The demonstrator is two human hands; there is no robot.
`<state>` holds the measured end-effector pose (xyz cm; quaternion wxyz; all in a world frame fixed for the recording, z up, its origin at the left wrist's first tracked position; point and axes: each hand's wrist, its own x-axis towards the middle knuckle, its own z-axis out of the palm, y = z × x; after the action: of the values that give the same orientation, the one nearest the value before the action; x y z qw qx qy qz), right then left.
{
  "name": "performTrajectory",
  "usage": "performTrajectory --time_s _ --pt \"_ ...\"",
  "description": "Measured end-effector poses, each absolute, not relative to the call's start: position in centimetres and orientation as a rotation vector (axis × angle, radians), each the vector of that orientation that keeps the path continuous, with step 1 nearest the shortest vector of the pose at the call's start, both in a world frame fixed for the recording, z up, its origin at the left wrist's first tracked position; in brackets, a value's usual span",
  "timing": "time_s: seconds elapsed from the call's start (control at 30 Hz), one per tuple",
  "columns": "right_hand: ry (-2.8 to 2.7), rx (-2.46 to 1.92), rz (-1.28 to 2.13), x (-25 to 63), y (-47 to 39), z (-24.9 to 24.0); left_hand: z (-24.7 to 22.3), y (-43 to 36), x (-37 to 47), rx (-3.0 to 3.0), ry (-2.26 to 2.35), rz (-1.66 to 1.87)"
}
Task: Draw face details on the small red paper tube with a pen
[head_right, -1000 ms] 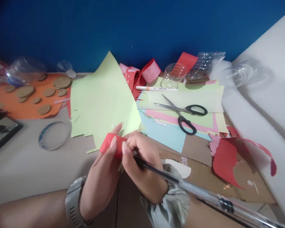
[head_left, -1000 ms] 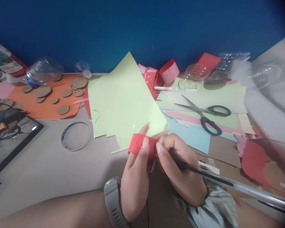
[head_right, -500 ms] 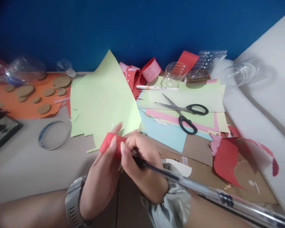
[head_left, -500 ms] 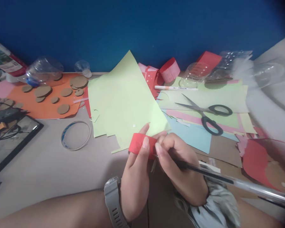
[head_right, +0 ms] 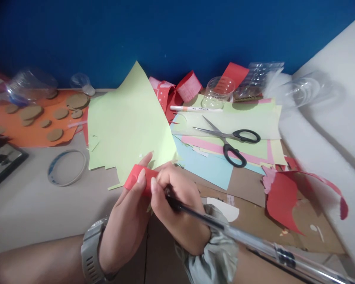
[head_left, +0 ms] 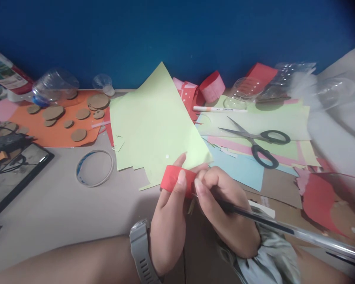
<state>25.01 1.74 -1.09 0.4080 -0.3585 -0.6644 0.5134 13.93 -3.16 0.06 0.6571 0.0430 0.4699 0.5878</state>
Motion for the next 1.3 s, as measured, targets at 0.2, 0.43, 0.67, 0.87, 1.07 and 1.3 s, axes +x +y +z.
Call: performTrajectory --time_s 0.2,0.43,0.67,0.87,1.07,1.3 --pt "-1.731 -0.906 1.227 24.94 1.79 -0.97 0.16 -3.07 14.04 0.091 1.036 1.328" --pt "-1.692 -0.890 1.290 24.86 1.87 -0.90 0.25 -3.13 14.03 0.084 1.054 1.330" --pt "-1.672 -0.900 1.272 24.94 1.71 -0.72 0.13 -3.14 13.94 0.079 1.057 1.346" --pt "-1.741 -0.953 1.236 24.88 1.71 -0.92 0.23 -2.93 13.96 0.081 1.035 1.337" --pt "-1.755 -0.947 1.227 24.92 1.68 -0.81 0.03 -3.09 13.95 0.124 1.084 1.323" --pt "-1.766 -0.919 1.187 24.97 1.65 -1.07 0.12 -2.95 14.04 0.090 1.045 1.342"
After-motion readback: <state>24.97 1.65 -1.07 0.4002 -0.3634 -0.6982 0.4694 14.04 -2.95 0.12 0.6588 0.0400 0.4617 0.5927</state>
